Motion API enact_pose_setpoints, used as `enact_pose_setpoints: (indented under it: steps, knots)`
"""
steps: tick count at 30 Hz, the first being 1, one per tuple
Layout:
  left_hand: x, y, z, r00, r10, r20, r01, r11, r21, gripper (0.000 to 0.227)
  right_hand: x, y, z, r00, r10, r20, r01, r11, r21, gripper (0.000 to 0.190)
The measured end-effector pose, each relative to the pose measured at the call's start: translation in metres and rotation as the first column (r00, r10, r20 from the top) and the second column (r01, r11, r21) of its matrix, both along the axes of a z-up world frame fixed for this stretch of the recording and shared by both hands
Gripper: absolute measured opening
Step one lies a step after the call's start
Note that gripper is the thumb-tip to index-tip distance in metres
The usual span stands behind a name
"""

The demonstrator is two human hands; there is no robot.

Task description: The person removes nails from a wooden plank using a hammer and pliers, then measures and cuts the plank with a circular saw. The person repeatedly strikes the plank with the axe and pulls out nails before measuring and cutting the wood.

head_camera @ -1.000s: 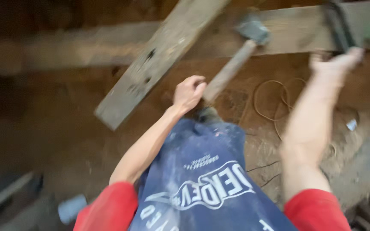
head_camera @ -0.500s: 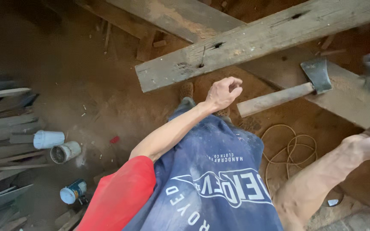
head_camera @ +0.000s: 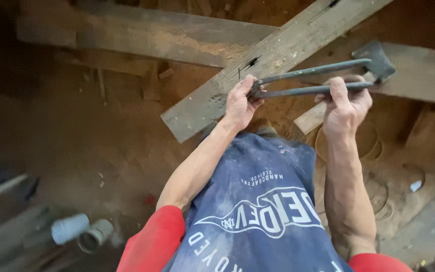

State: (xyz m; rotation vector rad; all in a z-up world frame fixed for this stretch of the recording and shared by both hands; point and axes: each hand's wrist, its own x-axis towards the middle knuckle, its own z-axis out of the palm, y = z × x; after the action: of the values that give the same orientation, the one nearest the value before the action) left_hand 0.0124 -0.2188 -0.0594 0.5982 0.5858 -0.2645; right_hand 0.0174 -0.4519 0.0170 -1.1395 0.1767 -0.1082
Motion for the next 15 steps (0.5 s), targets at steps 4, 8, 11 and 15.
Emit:
enact_pose_setpoints:
  steps: [4, 8, 11, 15]
  knots:
    - [-0.003, 0.04, -0.011, 0.992, -0.128, -0.018, 0.127, 0.991, -0.041, 0.022, 0.003, 0.042, 0.006, 0.973, -0.115, -0.202, 0.147, 0.977, 0.153, 0.028]
    - [0.001, 0.063, -0.008, 0.964, -0.262, -0.033, 0.26, 0.964, -0.06, 0.027, 0.006, 0.076, 0.027, 0.993, -0.002, -0.118, 0.034, 0.96, 0.277, 0.031]
    - [0.003, 0.071, -0.004, 0.906, -0.419, -0.061, 0.42, 0.873, 0.248, 0.036, 0.011, 0.089, 0.05, 0.998, 0.016, -0.06, -0.001, 0.97, 0.244, 0.061]
    - [0.0, 0.1, -0.006, 0.877, -0.48, 0.028, 0.188, 0.396, 0.898, 0.058, 0.026, 0.099, 0.065, 0.998, 0.049, 0.039, -0.057, 0.973, 0.225, 0.075]
